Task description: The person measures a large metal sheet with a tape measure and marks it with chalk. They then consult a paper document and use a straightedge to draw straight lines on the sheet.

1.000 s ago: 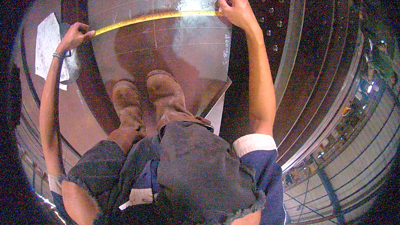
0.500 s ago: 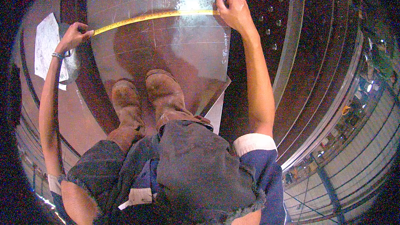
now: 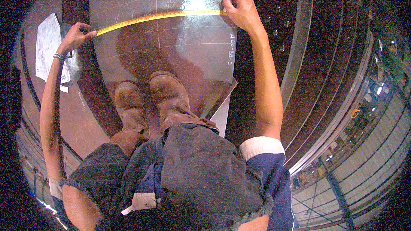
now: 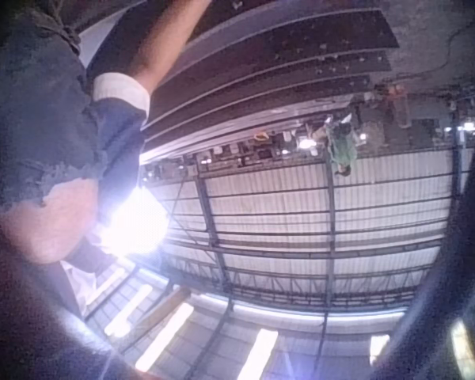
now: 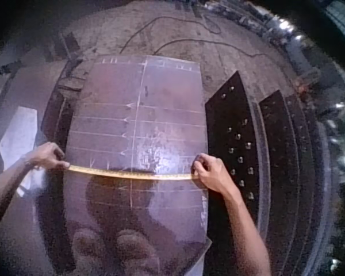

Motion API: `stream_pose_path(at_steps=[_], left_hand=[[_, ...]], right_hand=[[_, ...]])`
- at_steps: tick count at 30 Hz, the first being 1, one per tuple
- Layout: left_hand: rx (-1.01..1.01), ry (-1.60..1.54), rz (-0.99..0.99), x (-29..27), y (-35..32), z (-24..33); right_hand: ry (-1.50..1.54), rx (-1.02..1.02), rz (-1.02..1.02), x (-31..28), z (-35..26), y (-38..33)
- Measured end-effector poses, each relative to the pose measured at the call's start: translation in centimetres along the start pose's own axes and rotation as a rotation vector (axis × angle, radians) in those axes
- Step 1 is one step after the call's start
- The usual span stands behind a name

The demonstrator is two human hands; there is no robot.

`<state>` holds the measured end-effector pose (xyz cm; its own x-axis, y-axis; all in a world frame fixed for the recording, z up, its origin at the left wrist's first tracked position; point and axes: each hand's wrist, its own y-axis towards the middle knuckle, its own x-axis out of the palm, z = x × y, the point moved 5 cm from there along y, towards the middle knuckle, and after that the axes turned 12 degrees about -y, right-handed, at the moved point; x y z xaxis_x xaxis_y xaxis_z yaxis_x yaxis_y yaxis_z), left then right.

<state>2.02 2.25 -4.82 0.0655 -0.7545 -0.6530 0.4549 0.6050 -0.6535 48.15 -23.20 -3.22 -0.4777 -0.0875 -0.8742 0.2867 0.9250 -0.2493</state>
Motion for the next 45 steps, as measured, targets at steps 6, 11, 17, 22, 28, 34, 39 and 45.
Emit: stream_pose_path(at_steps=[6,11,17,22,28,34,39,45], left_hand=[[0.027,0.019,0.059,-0.1,-0.2,-0.5],[-0.018,-0.036,0.026,0.1,-0.1,-0.1],[0.003,-0.015,0.024,0.2,0.3,-0.9],[-0.019,-0.029,-0.020,0.3,0.4,-1.0],[0.004,-0.037,0.019,0.3,0.6,-1.4],[0.031,-0.046,0.018,0.3,0.7,-1.5],[0.029,-0.054,0.029,0.3,0.5,-1.4],[0.091,-0.018,0.044,0.2,0.2,-0.8]], right_hand=[[0.012,0.018,-0.024,0.0,-0.4,0.0],[0.039,0.012,0.027,-0.2,-0.2,0.0],[0.007,0.000,-0.023,0.0,0.0,0.2],[0.028,0.021,-0.024,-0.1,-0.1,0.1],[0.041,0.025,-0.014,0.1,0.1,0.1],[0.022,0.002,-0.043,0.0,0.2,0.3],[-0.004,-0.002,-0.017,0.0,-0.1,0.2],[0.014,0.011,-0.057,-0.1,-0.1,0.3]])
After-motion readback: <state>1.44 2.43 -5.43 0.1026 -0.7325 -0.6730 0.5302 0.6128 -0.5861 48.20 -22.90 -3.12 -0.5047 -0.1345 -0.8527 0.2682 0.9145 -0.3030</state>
